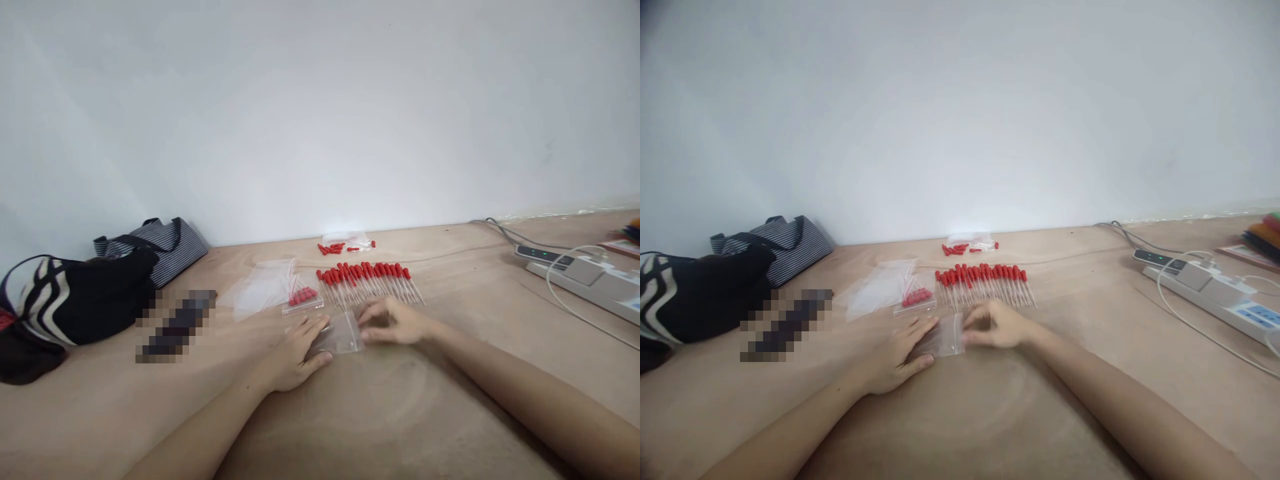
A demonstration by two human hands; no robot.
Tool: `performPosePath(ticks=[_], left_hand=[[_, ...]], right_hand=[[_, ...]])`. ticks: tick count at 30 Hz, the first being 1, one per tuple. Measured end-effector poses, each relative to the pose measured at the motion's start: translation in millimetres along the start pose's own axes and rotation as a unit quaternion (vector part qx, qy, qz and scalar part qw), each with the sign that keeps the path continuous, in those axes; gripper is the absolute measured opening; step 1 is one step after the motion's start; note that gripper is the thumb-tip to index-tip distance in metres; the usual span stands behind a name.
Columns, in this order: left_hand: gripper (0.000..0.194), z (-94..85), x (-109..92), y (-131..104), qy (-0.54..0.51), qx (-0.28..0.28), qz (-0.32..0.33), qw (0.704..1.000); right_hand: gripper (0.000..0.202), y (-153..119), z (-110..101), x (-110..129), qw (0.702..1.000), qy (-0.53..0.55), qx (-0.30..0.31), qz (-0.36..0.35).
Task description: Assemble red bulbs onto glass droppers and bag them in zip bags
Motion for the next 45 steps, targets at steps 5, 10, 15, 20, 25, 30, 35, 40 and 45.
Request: performPosePath(ticks=[5, 10, 15, 20, 25, 30, 35, 40, 45], left_hand=[[0.056, 2.6, 2, 0, -0.009, 0.027, -0.012, 1.0], [0.061, 7.1, 7, 0, -0.017, 0.047, -0.025, 0.998], [0.061, 9.6, 9, 0, -0.019, 0.063, -0.025, 0.998], [0.063, 12.6, 10, 1, -0.021, 0.075, -0.026, 0.997], [0.061, 8.8, 8, 1, -0.022, 0.055, -0.021, 0.998], [0.061, 8.6, 8, 1, -0.022, 0.049, -0.019, 0.998], [0.06, 8.5, 9, 1, -0.023, 0.051, -0.025, 0.998], [0.063, 9.9, 11, 0, -0.03, 0.066, -0.051, 0.996], [0.067, 10.0, 11, 0, -0.063, 0.04, -0.034, 0.997]], right_hand=[[0.02, 32, -33, -50, 0.932, -0.104, -0.195, 0.286], [0.024, 64, -23, -57, 0.887, -0.161, -0.218, 0.373], [0.025, 73, -17, -64, 0.865, -0.173, -0.223, 0.414], [0.016, 71, -20, -67, 0.867, -0.138, -0.234, 0.417], [0.019, 60, -30, -60, 0.903, -0.038, -0.238, 0.357], [0.022, 21, -39, -53, 0.919, 0.079, -0.271, 0.274], [0.046, -22, -29, -53, 0.853, 0.315, -0.375, 0.182], [0.062, -31, -9, -54, 0.83, 0.35, -0.391, 0.187], [0.064, -28, 8, -56, 0.787, 0.419, -0.396, 0.219]])
Point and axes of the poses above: each hand's wrist, its own y-axis towards the middle knuckle, its own z-axis out of the palm, x = y × z, the point moved 8 cm from there along y, towards the middle knuckle, and after that the axes turned 8 degrees about y, right-handed, at the moved point
